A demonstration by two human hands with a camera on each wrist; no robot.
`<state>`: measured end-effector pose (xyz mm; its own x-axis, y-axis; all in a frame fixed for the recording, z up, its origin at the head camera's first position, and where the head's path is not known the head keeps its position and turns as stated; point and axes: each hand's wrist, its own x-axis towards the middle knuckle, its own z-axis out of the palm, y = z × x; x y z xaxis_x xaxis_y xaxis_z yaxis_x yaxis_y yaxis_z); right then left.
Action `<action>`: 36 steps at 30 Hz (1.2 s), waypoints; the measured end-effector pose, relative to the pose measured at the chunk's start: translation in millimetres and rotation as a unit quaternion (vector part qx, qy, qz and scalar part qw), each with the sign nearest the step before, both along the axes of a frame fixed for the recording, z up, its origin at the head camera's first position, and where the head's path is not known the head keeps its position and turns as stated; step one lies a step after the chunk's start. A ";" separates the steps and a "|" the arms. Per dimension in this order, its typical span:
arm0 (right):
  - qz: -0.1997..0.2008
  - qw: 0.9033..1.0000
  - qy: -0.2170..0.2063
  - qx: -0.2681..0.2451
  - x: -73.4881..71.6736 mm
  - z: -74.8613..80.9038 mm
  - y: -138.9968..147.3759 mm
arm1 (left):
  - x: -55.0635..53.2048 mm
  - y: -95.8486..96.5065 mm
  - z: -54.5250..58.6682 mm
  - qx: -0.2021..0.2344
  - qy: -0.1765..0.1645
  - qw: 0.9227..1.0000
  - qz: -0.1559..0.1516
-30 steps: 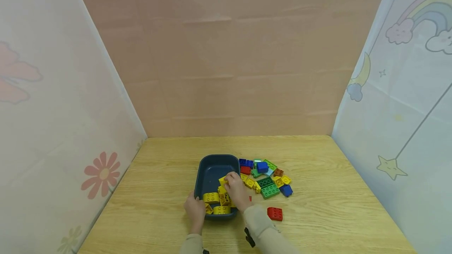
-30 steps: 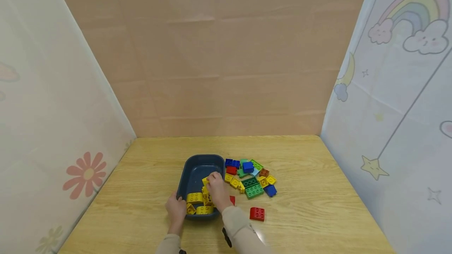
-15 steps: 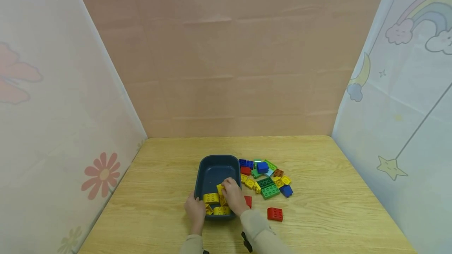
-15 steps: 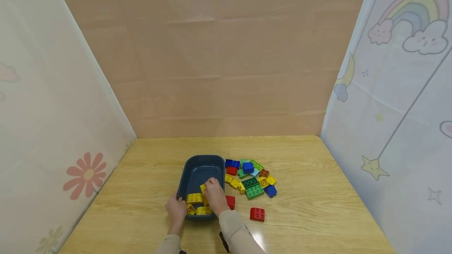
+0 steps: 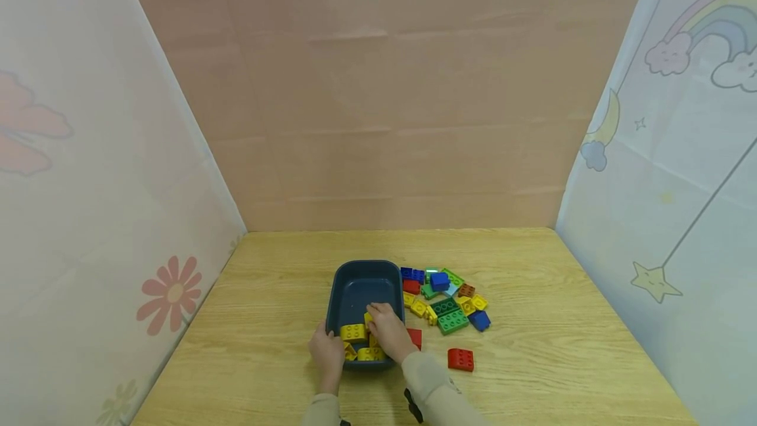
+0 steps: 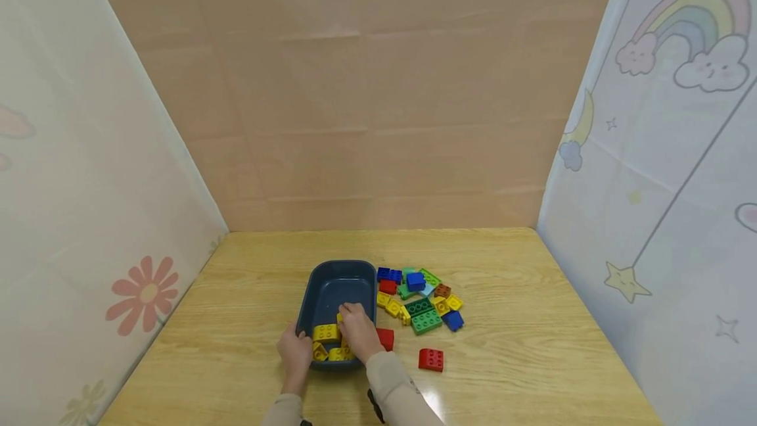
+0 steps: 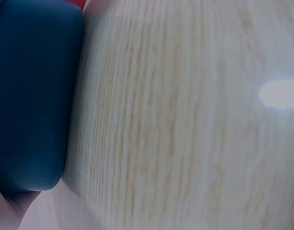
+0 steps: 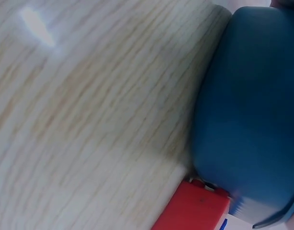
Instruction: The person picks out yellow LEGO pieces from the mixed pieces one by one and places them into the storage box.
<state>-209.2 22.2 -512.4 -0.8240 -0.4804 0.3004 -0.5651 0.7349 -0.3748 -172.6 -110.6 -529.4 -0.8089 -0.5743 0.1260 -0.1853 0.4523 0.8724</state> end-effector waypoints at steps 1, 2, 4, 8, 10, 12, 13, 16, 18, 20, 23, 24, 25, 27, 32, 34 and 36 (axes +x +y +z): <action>0.003 1.000 0.002 0.001 0.2 0.3 0.1 | -0.1 0.0 0.1 -0.001 -0.001 1.000 0.001; 0.006 1.000 0.003 0.001 0.2 0.1 0.2 | -0.2 0.0 0.3 -0.002 -0.002 1.000 0.001; 0.010 1.000 0.006 -0.004 0.6 0.7 0.9 | -0.5 0.0 0.5 -0.005 -0.007 1.000 0.003; 0.005 0.999 0.024 -0.030 0.8 3.1 4.3 | -0.9 0.2 0.9 -0.006 -0.008 1.000 0.001; 0.001 0.997 0.050 -0.054 -0.6 5.4 6.7 | -0.7 0.1 0.8 -0.001 -0.005 1.000 0.000; -0.006 0.992 0.090 -0.084 -3.1 7.3 10.0 | -0.8 -0.4 -0.4 0.003 -0.003 1.000 0.003; -0.012 0.988 0.113 -0.103 -4.8 7.7 12.1 | -0.6 -0.6 -0.7 0.005 -0.003 1.000 0.004; -0.042 0.973 0.169 -0.152 -10.3 7.5 20.8 | -0.5 -1.3 -2.2 0.004 -0.007 1.000 0.007; -0.070 0.964 0.182 -0.178 -13.3 5.3 28.8 | -0.6 -1.4 -2.5 0.001 -0.010 1.000 0.006; -0.098 0.960 0.180 -0.192 -15.5 1.1 37.5 | -0.8 -1.2 -2.5 0.000 -0.010 1.000 0.004; -0.138 0.959 0.153 -0.193 -17.7 -7.0 49.4 | -1.1 -0.9 -2.2 0.002 -0.008 1.000 0.005; -0.150 0.960 0.142 -0.189 -17.9 -9.7 52.8 | -1.2 -0.9 -1.9 0.003 -0.008 1.000 0.006; -0.162 0.961 0.130 -0.182 -18.2 -12.4 55.9 | -1.2 -0.8 -1.9 0.004 -0.007 1.000 0.007; -0.182 0.964 0.102 -0.163 -17.8 -16.4 61.2 | -1.2 -0.7 -1.9 0.005 -0.006 1.000 0.008; -0.204 0.972 0.044 -0.103 -15.5 -22.8 70.6 | -0.3 -0.4 -0.7 0.005 0.000 1.000 0.007; -0.202 0.975 0.038 -0.083 -14.7 -24.4 73.2 | 0.1 -0.2 0.0 0.004 0.002 1.000 0.005; -0.196 0.977 0.042 -0.066 -14.3 -25.9 75.1 | 0.2 -0.2 -0.1 0.004 0.001 1.000 0.004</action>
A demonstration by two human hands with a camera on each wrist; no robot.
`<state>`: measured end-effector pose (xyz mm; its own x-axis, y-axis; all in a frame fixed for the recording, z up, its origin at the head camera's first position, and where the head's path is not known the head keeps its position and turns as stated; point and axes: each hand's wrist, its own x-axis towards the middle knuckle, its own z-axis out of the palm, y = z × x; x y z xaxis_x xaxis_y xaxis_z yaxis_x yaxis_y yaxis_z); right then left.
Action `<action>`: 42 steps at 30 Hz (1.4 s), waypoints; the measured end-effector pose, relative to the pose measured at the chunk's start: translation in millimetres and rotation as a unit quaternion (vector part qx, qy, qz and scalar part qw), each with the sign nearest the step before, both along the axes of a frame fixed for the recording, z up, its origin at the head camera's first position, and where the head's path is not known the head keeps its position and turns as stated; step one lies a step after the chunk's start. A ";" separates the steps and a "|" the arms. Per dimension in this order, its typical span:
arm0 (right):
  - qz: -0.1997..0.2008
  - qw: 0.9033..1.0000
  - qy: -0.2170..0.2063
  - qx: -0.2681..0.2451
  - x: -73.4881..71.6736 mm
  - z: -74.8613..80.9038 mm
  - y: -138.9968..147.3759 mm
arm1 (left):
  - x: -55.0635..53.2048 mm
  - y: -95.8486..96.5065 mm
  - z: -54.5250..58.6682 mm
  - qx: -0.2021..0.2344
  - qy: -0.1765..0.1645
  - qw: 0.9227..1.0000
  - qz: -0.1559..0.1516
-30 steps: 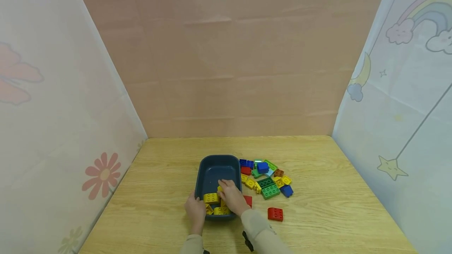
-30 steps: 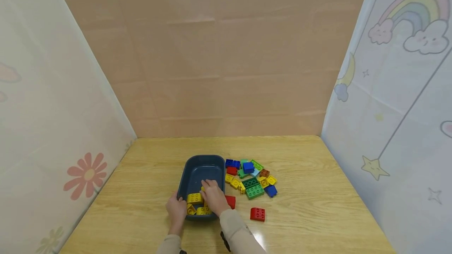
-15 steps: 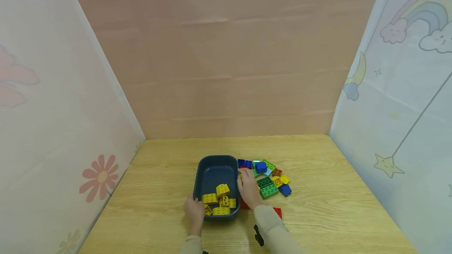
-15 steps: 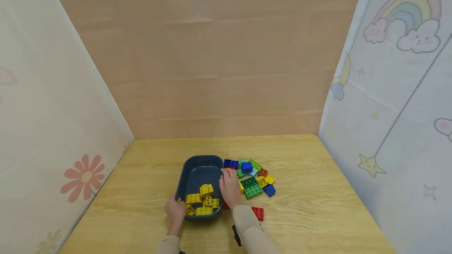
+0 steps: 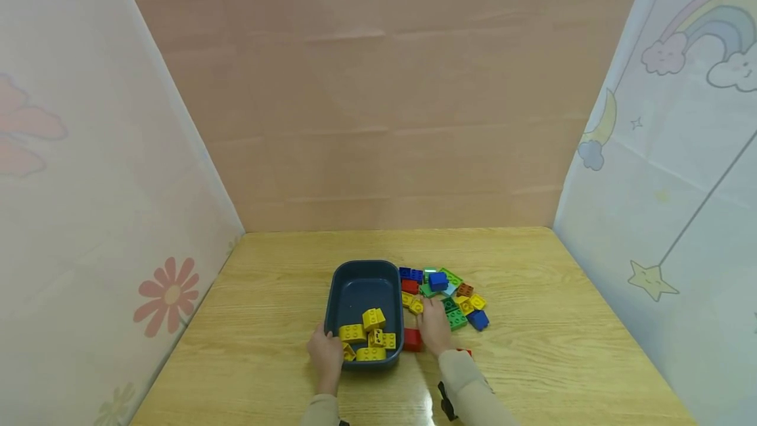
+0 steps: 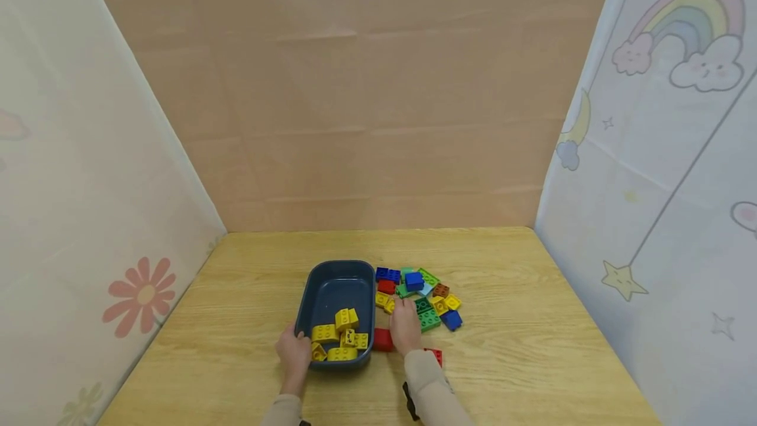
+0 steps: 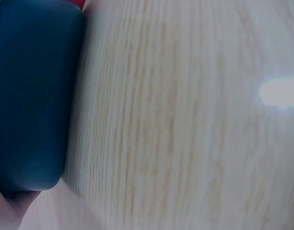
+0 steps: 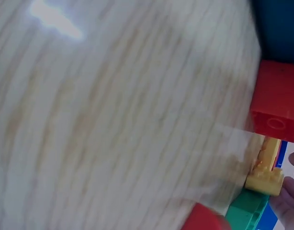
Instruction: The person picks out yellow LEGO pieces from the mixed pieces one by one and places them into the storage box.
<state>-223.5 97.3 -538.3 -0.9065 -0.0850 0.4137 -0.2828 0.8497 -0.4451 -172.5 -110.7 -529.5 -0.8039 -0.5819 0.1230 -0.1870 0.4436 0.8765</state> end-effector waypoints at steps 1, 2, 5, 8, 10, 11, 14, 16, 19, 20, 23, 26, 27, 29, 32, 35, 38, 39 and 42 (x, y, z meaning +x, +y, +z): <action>0.003 1.000 0.003 0.007 0.2 -0.8 0.6 | 0.0 -0.1 -0.4 -0.001 -0.001 1.000 -0.001; 0.005 1.000 0.005 0.014 0.6 -1.1 1.2 | -0.1 -0.1 -0.7 -0.001 -0.002 1.000 -0.001; 0.015 0.999 0.008 0.036 0.8 -1.7 2.1 | -0.2 -0.1 -1.7 0.001 -0.005 1.000 -0.001; 0.025 0.999 -0.002 0.046 0.8 -0.9 1.8 | -0.7 -0.2 -2.5 0.003 -0.010 1.000 0.001; 0.033 0.998 -0.011 0.049 0.8 -0.3 1.3 | -0.9 -0.2 -2.7 0.004 -0.016 1.000 0.002; 0.036 0.998 -0.015 0.047 1.0 0.0 1.1 | -1.3 -0.2 -3.0 0.004 -0.017 1.000 0.002; 0.040 0.998 -0.023 0.046 1.6 0.8 0.9 | -1.8 0.0 -2.5 0.003 -0.019 1.000 0.003; 0.039 0.998 -0.016 0.050 2.0 1.4 1.2 | -1.9 0.1 -2.0 0.004 -0.017 1.000 0.002; 0.032 0.998 0.000 0.054 2.1 2.8 1.7 | -1.3 0.3 -1.9 0.002 -0.011 1.000 0.002; 0.030 0.998 0.009 0.055 1.9 3.8 1.8 | -1.1 0.2 -2.1 0.001 -0.009 1.000 0.002; 0.022 0.998 0.036 0.049 0.2 8.8 0.6 | -0.8 0.0 -2.3 0.000 -0.004 1.000 0.002; 0.020 0.997 0.071 0.037 -2.6 16.3 -2.8 | -0.8 -0.1 -2.1 0.002 -0.003 1.000 0.001; 0.020 0.996 0.085 0.028 -3.0 19.8 -4.7 | -0.9 -0.1 -2.1 0.002 -0.004 1.000 0.001; 0.022 0.993 0.113 0.014 -3.4 26.8 -9.3 | -1.1 -0.2 -2.1 0.000 -0.002 1.000 0.002; 0.031 0.987 0.154 -0.016 -2.0 35.7 -18.9 | -1.0 0.0 -1.9 -0.003 0.002 1.000 0.003; 0.054 0.983 0.170 -0.042 0.3 40.6 -28.1 | -0.7 0.3 -1.2 -0.005 0.000 1.000 0.003; 0.087 0.980 0.176 -0.043 2.4 42.7 -35.3 | -0.8 0.5 -0.3 -0.003 -0.010 1.000 0.003; 0.099 0.978 0.178 -0.039 3.5 43.7 -37.3 | -0.7 0.5 -0.2 -0.004 -0.012 1.000 0.003; 0.131 0.975 0.175 -0.025 6.6 43.8 -42.2 | -0.5 0.4 -0.2 -0.001 -0.013 1.000 0.001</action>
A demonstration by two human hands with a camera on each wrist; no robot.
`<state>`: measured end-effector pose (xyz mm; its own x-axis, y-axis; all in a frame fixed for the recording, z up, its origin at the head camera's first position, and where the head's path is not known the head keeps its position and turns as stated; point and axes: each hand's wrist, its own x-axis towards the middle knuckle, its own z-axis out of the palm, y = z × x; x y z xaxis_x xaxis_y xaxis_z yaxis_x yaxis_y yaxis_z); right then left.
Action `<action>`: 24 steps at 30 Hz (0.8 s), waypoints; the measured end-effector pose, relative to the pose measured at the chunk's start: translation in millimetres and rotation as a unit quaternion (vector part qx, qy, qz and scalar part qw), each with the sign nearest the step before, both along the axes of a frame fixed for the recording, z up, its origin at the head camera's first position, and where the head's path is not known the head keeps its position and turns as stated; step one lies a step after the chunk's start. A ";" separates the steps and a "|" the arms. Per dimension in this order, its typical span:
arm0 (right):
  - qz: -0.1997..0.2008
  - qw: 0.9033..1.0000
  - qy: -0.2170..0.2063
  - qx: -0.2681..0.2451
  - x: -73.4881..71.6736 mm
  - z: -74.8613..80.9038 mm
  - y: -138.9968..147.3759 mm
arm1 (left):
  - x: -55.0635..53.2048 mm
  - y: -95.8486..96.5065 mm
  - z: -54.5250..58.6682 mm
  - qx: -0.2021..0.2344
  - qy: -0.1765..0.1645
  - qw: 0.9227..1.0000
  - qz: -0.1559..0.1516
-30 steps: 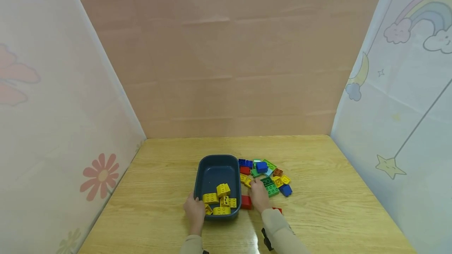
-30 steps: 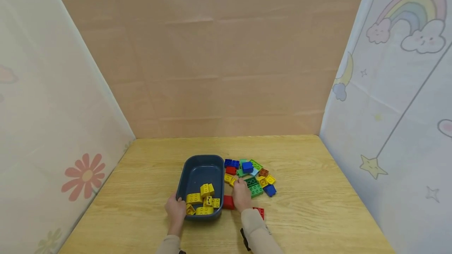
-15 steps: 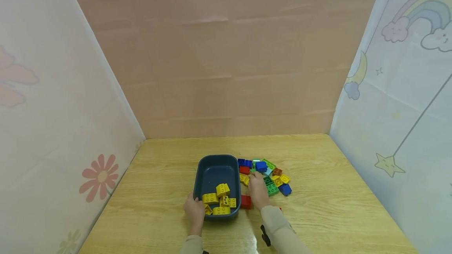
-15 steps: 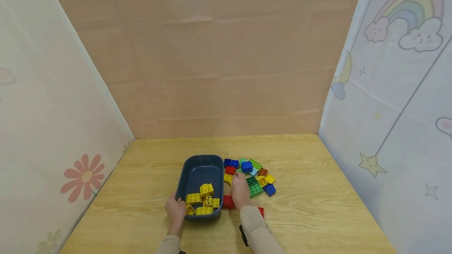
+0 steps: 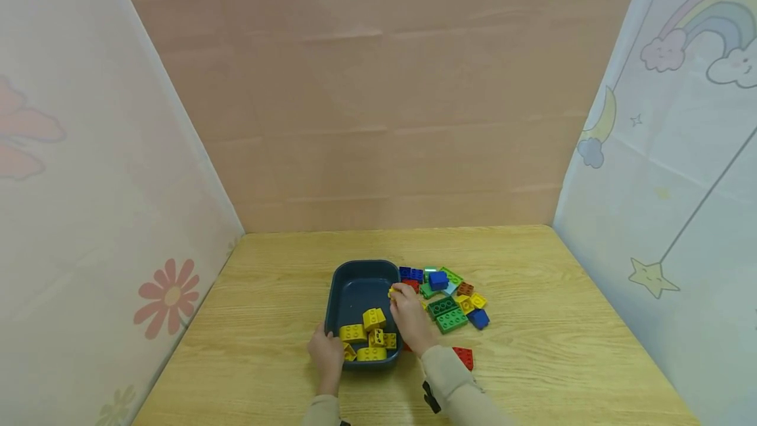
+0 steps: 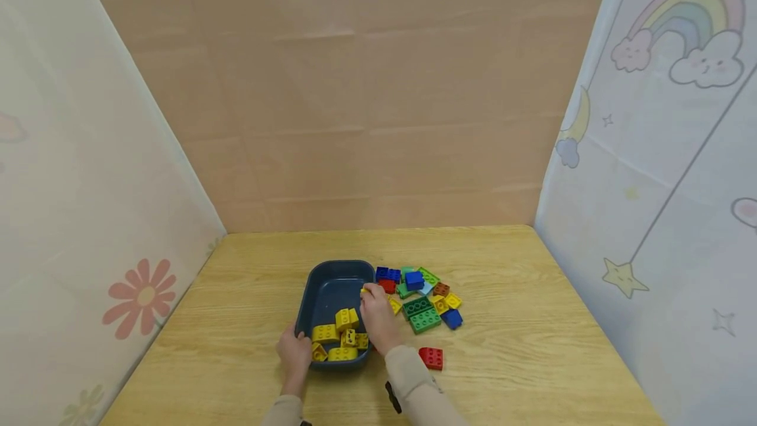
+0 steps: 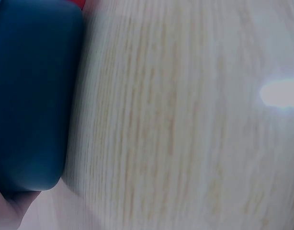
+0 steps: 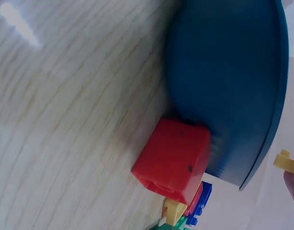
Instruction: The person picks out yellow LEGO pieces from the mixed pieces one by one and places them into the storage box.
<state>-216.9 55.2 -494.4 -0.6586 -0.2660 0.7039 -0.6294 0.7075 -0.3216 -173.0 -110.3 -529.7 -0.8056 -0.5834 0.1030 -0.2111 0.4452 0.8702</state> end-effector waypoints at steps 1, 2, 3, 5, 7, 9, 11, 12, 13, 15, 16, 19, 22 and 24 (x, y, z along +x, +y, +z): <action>0.009 1.000 -0.005 0.007 1.4 -0.3 -0.9 | 0.0 0.0 0.0 0.000 -0.001 1.000 0.000; 0.016 1.000 -0.011 0.016 2.4 -1.0 -1.7 | 0.1 0.1 0.0 0.001 -0.001 1.000 -0.001; 0.020 0.999 -0.019 0.029 3.1 -1.9 -2.3 | 0.3 0.1 -0.2 0.000 -0.001 1.000 -0.001; 0.028 0.997 -0.041 0.056 4.2 -3.6 -3.1 | 0.3 0.0 -0.5 -0.001 -0.001 1.000 -0.001; 0.029 0.994 -0.058 0.093 5.1 -5.1 -3.9 | 0.3 0.0 -0.8 -0.004 0.001 1.000 0.000; 0.026 0.988 -0.070 0.135 5.6 -6.8 -4.7 | 0.7 0.3 -0.4 -0.002 0.002 1.000 0.001; 0.023 0.982 -0.079 0.172 6.1 -9.1 -5.7 | 0.5 0.3 0.1 0.002 0.004 1.000 0.000; 0.020 0.979 -0.079 0.189 6.3 -10.4 -6.3 | 0.8 0.4 0.3 0.005 0.003 1.000 0.000; 0.017 0.976 -0.077 0.205 6.5 -11.6 -6.8 | 0.8 0.4 0.3 0.009 0.003 1.000 0.000; 0.010 0.969 -0.069 0.238 7.3 -12.9 -8.1 | 0.9 0.3 0.3 0.015 0.002 1.000 -0.001; 0.006 0.965 -0.065 0.254 7.9 -13.1 -8.7 | 0.8 0.3 0.1 0.016 0.002 1.000 -0.002; 0.008 0.953 -0.069 0.295 10.4 -10.6 -10.6 | 0.4 0.0 -0.9 0.017 0.002 1.000 -0.001; 0.021 0.943 -0.099 0.318 12.6 -8.9 -12.6 | -0.8 -0.4 -1.6 0.011 0.002 1.000 0.001; 0.026 0.938 -0.115 0.327 13.0 -9.3 -13.9 | -1.6 -0.6 -1.6 0.007 0.003 1.000 0.001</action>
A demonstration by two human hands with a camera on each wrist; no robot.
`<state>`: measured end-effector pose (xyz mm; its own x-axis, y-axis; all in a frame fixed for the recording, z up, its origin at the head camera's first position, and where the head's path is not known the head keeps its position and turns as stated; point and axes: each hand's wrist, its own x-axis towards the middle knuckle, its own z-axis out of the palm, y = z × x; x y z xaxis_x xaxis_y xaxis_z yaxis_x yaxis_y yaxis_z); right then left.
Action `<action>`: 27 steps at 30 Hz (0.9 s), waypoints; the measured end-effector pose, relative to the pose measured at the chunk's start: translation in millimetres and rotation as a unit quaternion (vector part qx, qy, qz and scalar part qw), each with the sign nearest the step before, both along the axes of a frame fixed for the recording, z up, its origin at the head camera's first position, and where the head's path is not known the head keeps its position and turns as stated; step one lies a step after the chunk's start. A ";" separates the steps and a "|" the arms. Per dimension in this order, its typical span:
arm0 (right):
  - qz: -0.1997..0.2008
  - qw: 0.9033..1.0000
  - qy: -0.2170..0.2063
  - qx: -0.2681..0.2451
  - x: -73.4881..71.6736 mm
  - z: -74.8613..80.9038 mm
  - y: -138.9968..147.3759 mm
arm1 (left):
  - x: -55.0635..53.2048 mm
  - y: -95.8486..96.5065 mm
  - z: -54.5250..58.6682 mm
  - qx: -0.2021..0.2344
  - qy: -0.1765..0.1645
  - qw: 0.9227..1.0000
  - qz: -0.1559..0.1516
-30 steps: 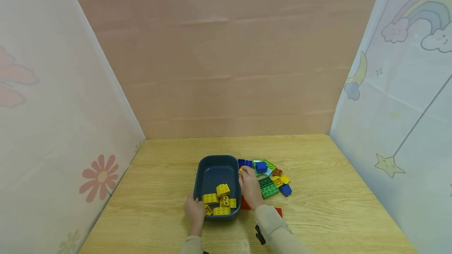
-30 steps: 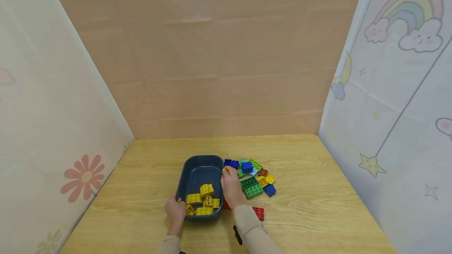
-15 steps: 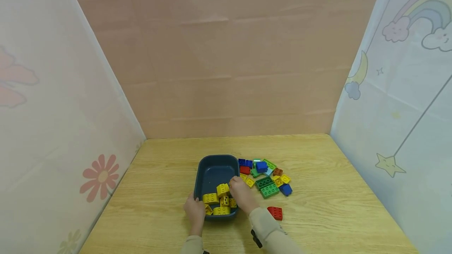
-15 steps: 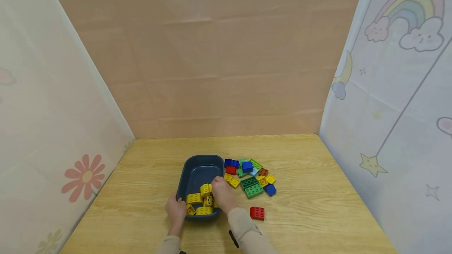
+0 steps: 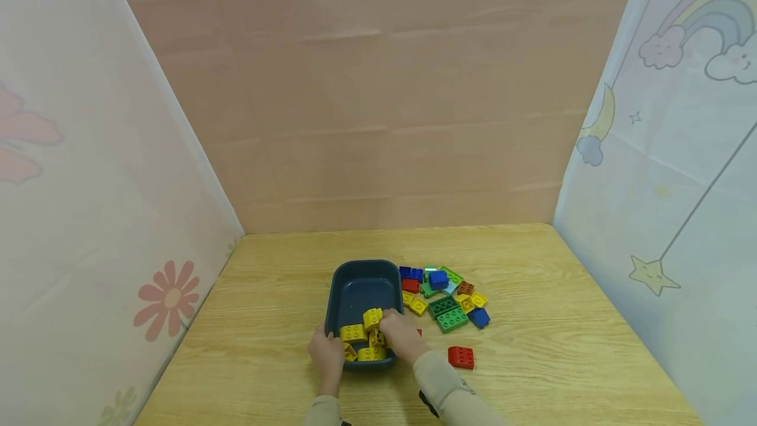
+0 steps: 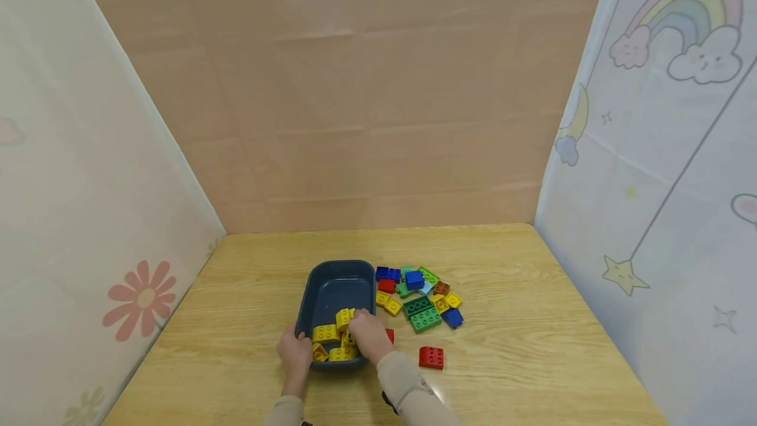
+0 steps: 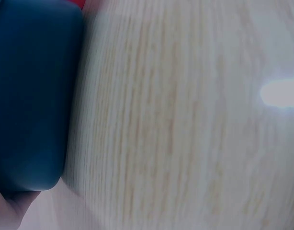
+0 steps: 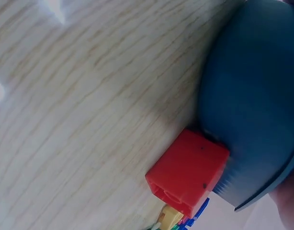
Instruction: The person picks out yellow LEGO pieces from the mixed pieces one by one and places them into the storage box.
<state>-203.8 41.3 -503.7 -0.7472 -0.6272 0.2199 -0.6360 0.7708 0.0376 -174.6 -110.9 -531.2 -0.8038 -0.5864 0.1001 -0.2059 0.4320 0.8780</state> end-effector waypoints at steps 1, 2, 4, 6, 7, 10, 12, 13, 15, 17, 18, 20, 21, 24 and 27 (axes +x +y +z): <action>0.001 1.000 -0.004 0.003 -0.1 -0.5 -0.5 | -0.3 0.0 0.1 0.001 0.001 1.000 0.000; 0.002 1.000 -0.007 0.004 -0.3 -1.1 -0.9 | -0.5 0.0 0.2 0.000 0.001 1.000 0.000; 0.000 1.000 -0.011 0.008 -0.9 -2.2 -1.5 | -0.4 0.1 0.5 0.002 0.003 1.000 0.001; 0.000 1.000 -0.017 0.005 -1.6 -2.6 -1.7 | -0.1 0.3 0.8 0.002 0.005 1.000 0.001; 0.001 1.000 -0.023 0.001 -1.9 -2.5 -1.8 | 0.1 0.4 0.7 0.003 0.006 1.000 0.001; 0.014 1.000 -0.021 -0.007 -3.0 -1.9 0.1 | 0.6 0.4 0.4 0.000 0.008 1.000 0.001; 0.039 0.999 0.025 0.008 -5.0 -1.5 3.1 | 0.6 0.2 -0.2 0.001 0.010 1.000 0.002; 0.054 0.996 0.063 0.023 -6.1 -1.2 5.3 | 0.7 0.1 -0.1 0.001 0.011 1.000 0.002; 0.076 0.986 0.143 0.029 -9.1 -0.6 10.9 | 0.8 -0.2 -0.5 0.001 0.011 1.000 0.002; 0.078 0.976 0.203 0.005 -12.7 -0.3 17.0 | 0.6 -0.7 -0.6 0.002 0.010 1.000 0.002; 0.071 0.973 0.220 -0.016 -14.3 -0.5 20.4 | 0.7 -0.8 -0.3 0.003 0.010 1.000 0.003; 0.049 0.971 0.219 -0.085 -17.5 -2.9 27.7 | 0.7 -1.3 -0.8 0.004 0.008 1.000 0.004; 0.035 0.969 0.222 -0.104 -19.0 -5.0 31.9 | 0.7 -1.4 -0.6 0.004 0.007 1.000 0.005; -0.010 0.965 0.202 -0.165 -22.4 -11.1 47.3 | 1.1 -1.2 -0.7 0.007 0.002 1.000 0.004; -0.068 0.967 0.177 -0.170 -24.9 -15.5 66.7 | 0.8 -0.6 -0.6 0.006 -0.002 1.000 0.001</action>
